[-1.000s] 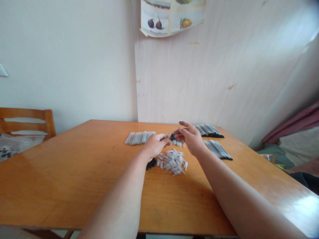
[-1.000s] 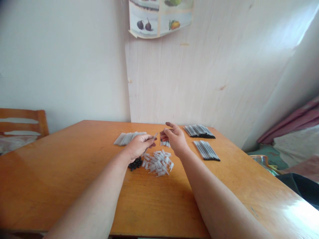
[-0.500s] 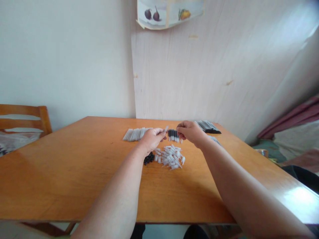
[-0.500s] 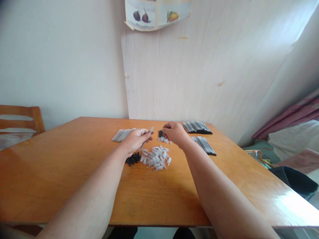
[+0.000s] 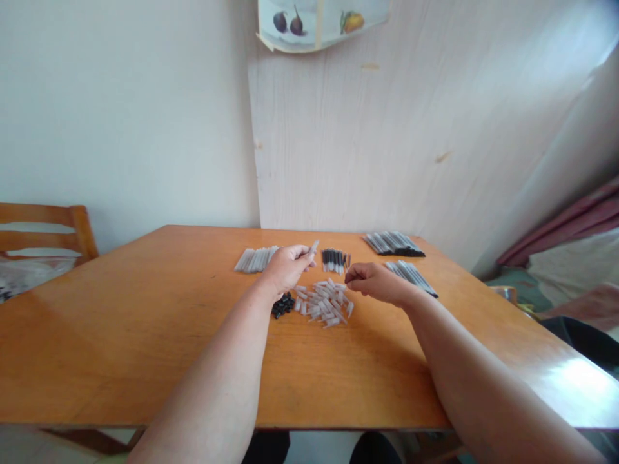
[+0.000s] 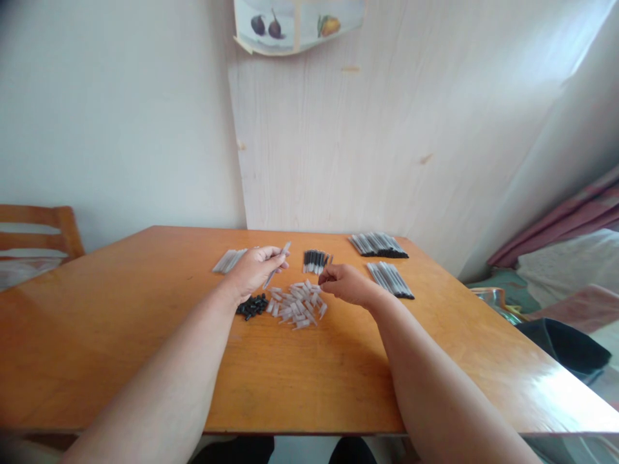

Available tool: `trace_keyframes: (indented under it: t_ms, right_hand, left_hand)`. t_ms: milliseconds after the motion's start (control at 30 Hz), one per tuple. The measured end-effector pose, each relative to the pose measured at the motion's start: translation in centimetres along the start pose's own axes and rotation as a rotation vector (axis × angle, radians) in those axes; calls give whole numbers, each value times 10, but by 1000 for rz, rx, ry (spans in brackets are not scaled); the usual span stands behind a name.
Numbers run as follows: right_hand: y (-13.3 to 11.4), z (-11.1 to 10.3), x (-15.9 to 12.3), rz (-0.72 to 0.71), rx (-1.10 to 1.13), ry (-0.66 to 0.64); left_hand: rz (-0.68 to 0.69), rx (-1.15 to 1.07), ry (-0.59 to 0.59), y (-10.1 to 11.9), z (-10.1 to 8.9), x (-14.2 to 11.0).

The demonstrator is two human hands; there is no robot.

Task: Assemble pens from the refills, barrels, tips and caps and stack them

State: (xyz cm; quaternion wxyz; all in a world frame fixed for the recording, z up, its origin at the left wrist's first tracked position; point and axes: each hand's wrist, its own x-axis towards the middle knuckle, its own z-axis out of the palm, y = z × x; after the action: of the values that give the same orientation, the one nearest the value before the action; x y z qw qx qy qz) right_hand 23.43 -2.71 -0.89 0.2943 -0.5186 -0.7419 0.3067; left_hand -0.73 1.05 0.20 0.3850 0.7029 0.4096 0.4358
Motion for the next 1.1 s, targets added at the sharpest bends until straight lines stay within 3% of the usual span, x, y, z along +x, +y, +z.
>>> trace_keyframes:
  t_ms: [133, 333, 633, 933, 1033, 1100]
  right_hand:
    - [-10, 21, 8, -142, -107, 96]
    - [-45, 62, 0, -438, -454, 57]
    - [-67, 98, -4, -492, -845, 47]
    - [-68, 108, -1, -510, -854, 23]
    - [-66, 106, -1, -504, -675, 34]
    - [-63, 101, 0, -417, -411, 62]
  left_hand:
    - [-7, -77, 56, 2, -4, 0]
    - [-32, -172, 120, 6, -9, -1]
    - [17, -194, 114, 5, -8, 0]
    - [58, -141, 94, -2, -9, 2]
    - [59, -136, 102, -4, -9, 3]
    - [54, -138, 103, -5, -9, 3]
